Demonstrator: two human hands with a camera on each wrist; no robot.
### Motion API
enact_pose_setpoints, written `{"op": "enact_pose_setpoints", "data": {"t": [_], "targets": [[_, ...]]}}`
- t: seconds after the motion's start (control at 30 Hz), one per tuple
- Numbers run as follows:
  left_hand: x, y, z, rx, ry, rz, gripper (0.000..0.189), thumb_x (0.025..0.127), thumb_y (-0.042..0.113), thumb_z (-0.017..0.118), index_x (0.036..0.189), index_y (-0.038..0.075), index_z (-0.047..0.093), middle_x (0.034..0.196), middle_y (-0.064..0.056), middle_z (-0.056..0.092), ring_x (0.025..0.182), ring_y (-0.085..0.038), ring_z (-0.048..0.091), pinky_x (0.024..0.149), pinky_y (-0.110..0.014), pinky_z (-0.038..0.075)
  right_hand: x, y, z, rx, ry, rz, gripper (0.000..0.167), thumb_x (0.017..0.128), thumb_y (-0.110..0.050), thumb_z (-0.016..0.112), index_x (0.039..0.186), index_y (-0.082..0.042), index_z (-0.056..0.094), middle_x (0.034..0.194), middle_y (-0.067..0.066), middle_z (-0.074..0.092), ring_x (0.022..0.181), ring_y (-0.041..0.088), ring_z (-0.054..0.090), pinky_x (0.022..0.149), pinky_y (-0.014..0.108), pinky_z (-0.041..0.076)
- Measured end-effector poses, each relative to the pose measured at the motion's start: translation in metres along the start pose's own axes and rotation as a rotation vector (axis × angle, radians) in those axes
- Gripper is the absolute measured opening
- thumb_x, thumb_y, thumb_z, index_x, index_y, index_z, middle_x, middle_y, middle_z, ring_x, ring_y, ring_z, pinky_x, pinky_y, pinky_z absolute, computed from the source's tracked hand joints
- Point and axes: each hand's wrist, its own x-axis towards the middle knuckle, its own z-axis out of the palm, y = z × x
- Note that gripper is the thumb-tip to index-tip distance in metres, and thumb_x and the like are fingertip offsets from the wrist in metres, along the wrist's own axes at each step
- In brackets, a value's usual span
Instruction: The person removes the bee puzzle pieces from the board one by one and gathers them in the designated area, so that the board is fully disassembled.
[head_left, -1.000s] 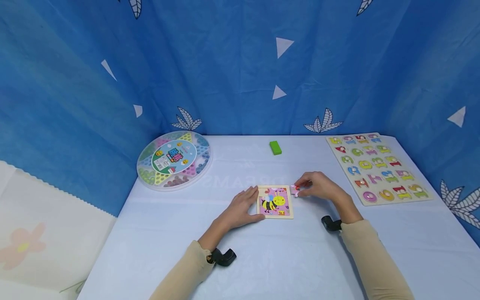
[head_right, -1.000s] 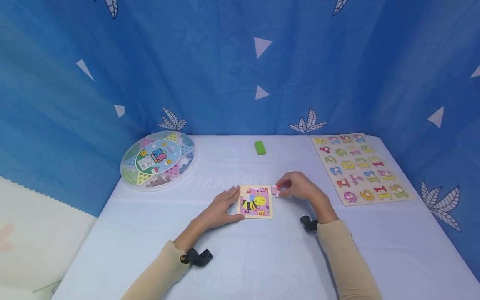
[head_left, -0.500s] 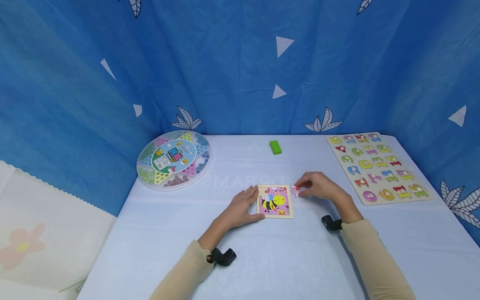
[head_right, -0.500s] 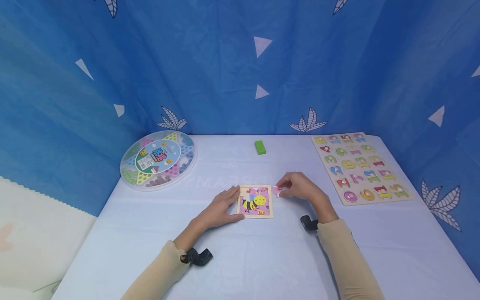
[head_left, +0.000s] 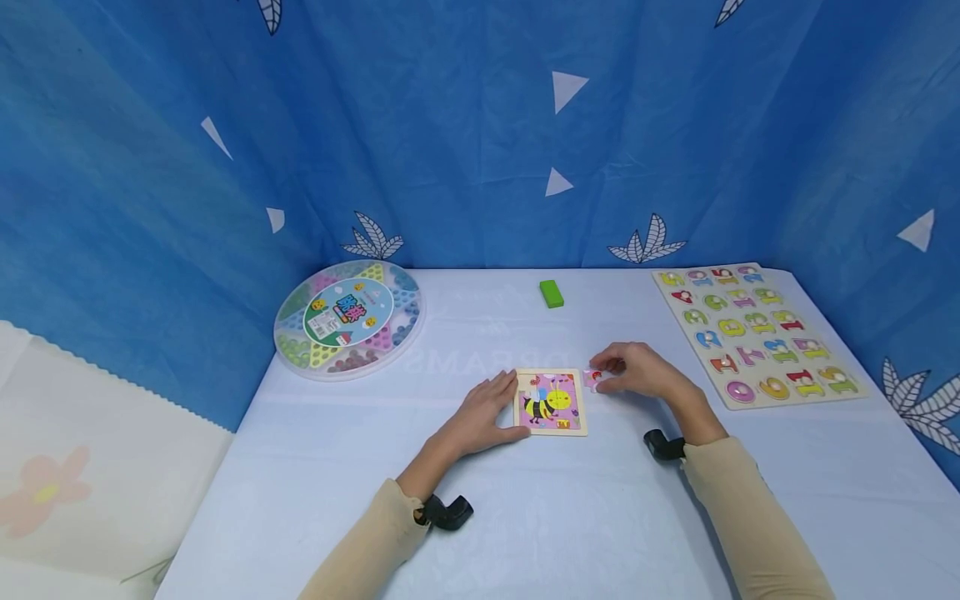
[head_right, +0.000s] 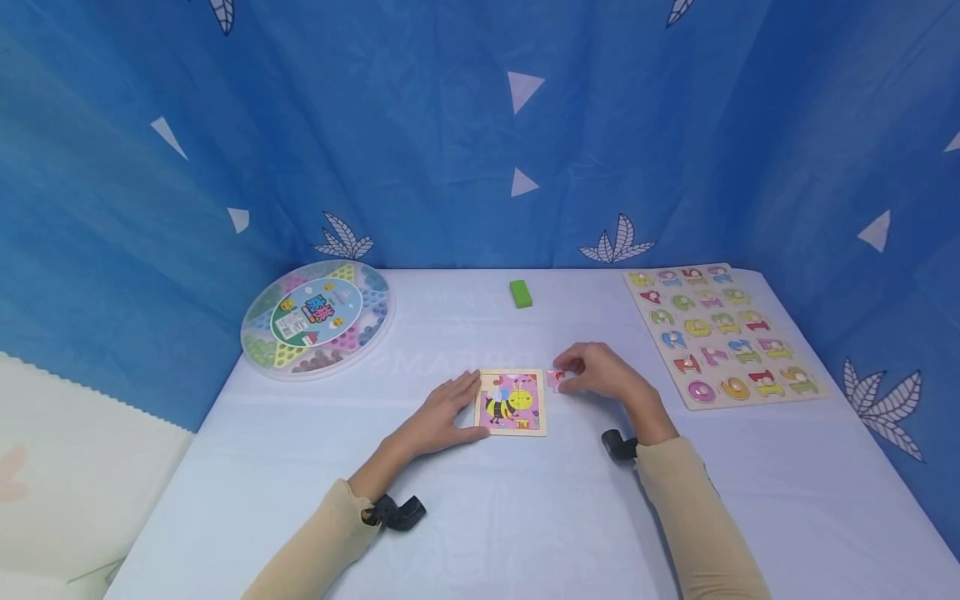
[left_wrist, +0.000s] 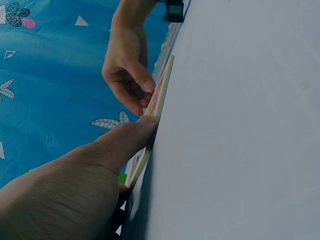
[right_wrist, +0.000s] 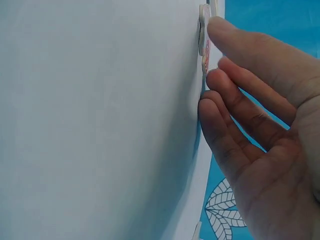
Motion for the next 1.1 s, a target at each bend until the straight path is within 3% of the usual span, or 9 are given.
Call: {"op": "enact_pose_setpoints", "data": {"t": [0.2,0.37,0.6,0.83,1.1], "targets": [[0.0,0.0,0.0,0.011,0.001,0.0,0.088,0.09,0.052,0.063,0.154,0.005,0.025,0.164,-0.006,0.018,0.153,-0.022,0.014,0.123,-0.044,0.018,0.0,-0.003,0.0,-0.02,0.023,-0.009,0.045,0.078,-0.025,0.082,0.119,-0.009,0.069,0.105,0.005,0.068,0.094,0.021,0.057,0.087,0.036,0.052],[0.0,0.001,-0.002,0.014,-0.003,-0.01,0.088,0.089,0.051,0.064,0.154,0.005,0.025,0.164,-0.005,0.018,0.153,-0.021,0.013,0.124,-0.043,0.017,0.001,-0.014,0.005,0.004,0.037,-0.066,0.04,0.078,-0.025,0.083,0.112,-0.009,0.072,0.099,0.004,0.07,0.091,0.02,0.058,0.086,0.036,0.052],[-0.001,0.002,-0.003,0.013,-0.003,-0.015,0.088,0.089,0.052,0.064,0.154,0.006,0.025,0.164,-0.005,0.019,0.153,-0.022,0.013,0.124,-0.043,0.018,0.004,-0.039,0.011,0.014,0.001,-0.114,0.039,0.078,-0.025,0.083,0.111,-0.009,0.071,0.094,0.002,0.067,0.088,0.019,0.056,0.08,0.03,0.052],[0.0,0.0,-0.003,0.015,0.002,0.0,0.087,0.09,0.052,0.063,0.154,0.005,0.026,0.164,-0.006,0.019,0.153,-0.022,0.014,0.123,-0.044,0.018,0.011,-0.06,0.017,0.009,-0.047,-0.134,0.04,0.079,-0.026,0.081,0.114,-0.01,0.07,0.1,0.003,0.069,0.093,0.02,0.058,0.085,0.033,0.053],[0.001,-0.001,-0.001,0.006,0.0,0.002,0.088,0.09,0.052,0.063,0.154,0.005,0.026,0.164,-0.005,0.019,0.153,-0.022,0.014,0.124,-0.044,0.017,0.023,-0.066,0.026,-0.009,-0.081,-0.126,0.036,0.08,-0.021,0.08,0.112,-0.01,0.07,0.103,0.002,0.069,0.09,0.016,0.058,0.086,0.033,0.055]]}}
